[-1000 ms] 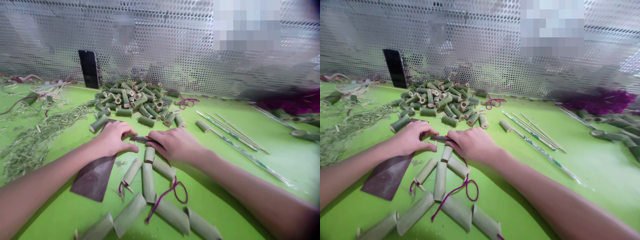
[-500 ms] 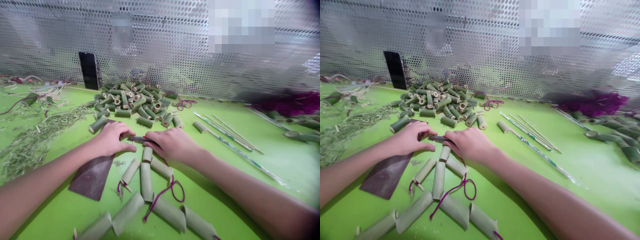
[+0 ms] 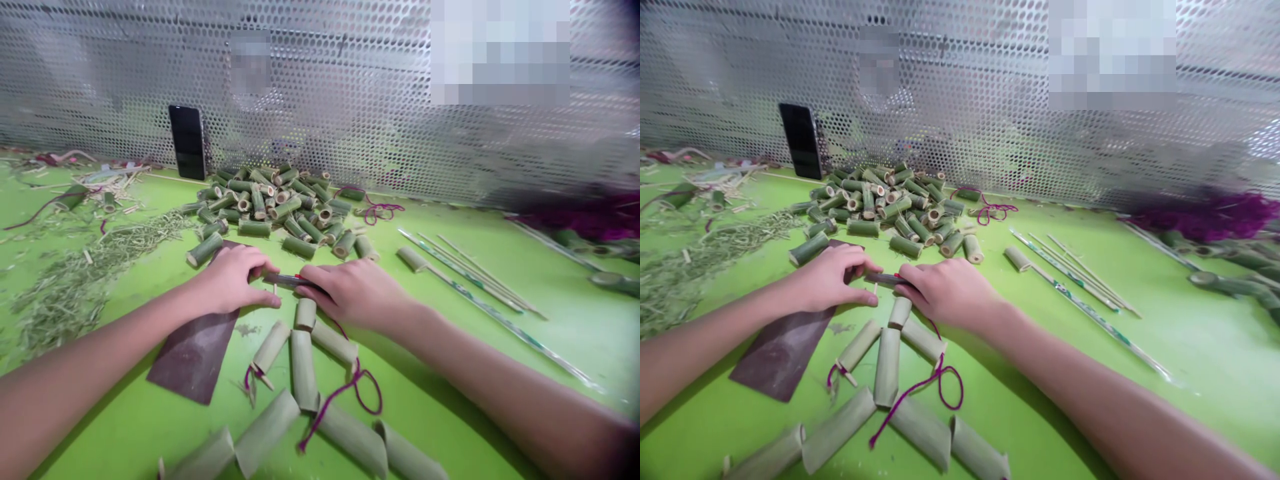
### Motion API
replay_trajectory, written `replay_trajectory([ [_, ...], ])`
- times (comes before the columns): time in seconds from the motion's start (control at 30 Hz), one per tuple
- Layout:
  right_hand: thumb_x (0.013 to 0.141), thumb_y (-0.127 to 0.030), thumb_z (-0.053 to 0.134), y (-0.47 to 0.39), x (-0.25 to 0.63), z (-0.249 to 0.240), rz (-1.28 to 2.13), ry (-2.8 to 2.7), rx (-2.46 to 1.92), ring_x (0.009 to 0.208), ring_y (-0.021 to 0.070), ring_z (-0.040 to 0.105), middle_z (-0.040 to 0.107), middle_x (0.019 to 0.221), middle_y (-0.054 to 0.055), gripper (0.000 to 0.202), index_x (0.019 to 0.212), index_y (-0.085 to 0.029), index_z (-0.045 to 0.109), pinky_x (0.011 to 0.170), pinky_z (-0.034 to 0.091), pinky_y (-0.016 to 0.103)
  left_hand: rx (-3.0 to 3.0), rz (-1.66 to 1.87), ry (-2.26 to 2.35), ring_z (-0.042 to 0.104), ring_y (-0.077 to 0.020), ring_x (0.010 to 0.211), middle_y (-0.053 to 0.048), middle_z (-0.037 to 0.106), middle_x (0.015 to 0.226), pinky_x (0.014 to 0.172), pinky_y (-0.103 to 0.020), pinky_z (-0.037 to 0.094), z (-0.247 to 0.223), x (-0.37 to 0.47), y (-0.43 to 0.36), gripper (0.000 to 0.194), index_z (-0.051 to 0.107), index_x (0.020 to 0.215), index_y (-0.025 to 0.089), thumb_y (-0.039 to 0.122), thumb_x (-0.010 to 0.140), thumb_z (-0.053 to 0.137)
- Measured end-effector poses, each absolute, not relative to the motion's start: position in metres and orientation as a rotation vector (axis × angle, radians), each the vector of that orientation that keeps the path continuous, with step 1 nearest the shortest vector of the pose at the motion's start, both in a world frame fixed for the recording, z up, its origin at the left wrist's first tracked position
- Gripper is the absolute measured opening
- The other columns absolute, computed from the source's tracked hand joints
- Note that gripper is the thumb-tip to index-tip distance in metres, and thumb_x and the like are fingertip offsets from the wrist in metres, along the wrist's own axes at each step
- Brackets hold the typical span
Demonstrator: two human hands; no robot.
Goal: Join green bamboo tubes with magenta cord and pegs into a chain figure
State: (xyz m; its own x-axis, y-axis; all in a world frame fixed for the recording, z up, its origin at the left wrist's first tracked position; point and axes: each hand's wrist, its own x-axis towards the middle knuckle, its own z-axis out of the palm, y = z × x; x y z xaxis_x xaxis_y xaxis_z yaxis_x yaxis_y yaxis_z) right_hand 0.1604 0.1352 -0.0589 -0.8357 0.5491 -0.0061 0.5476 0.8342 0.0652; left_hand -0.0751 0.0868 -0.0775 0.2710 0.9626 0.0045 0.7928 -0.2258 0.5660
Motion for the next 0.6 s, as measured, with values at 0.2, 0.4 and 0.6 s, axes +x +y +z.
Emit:
replay_trajectory([
  [0.2,0.106,-0.042,0.042,0.1342,0.1585,-0.0574,0.082,2.978,0.892,0.049,0.012,0.042,0.066,0.07,-0.002,0.031,0.091,-0.021,0.059,0.051,0.016,0.029,2.102,0.523,1.574,0.055,-0.0219,0.084,0.001,0.058,0.085,0.074,-0.034,0.037,-0.0793,-0.0763,0.0874,0.046,0.075,0.104,0.022,0.054,0.072,0.085],
  [0.4,0.106,-0.043,0.041,0.1358,0.1604,-0.0589,0.094,2.961,0.901,0.05,0.0126,0.044,0.067,0.069,-0.001,0.031,0.095,-0.021,0.061,0.052,0.017,0.029,2.09,0.519,1.586,0.055,-0.0225,0.085,0.001,0.059,0.085,0.075,-0.035,0.038,-0.0791,-0.0751,0.0875,0.045,0.076,0.103,0.023,0.053,0.071,0.086],
  [0.6,0.105,-0.043,0.041,0.1355,0.1588,-0.0591,0.125,2.947,0.902,0.049,0.0128,0.043,0.067,0.068,-0.001,0.031,0.094,-0.022,0.061,0.052,0.016,0.03,2.095,0.534,1.577,0.055,-0.0222,0.084,0.0,0.059,0.085,0.075,-0.035,0.038,-0.0807,-0.0754,0.0884,0.046,0.076,0.103,0.023,0.054,0.071,0.085],
])
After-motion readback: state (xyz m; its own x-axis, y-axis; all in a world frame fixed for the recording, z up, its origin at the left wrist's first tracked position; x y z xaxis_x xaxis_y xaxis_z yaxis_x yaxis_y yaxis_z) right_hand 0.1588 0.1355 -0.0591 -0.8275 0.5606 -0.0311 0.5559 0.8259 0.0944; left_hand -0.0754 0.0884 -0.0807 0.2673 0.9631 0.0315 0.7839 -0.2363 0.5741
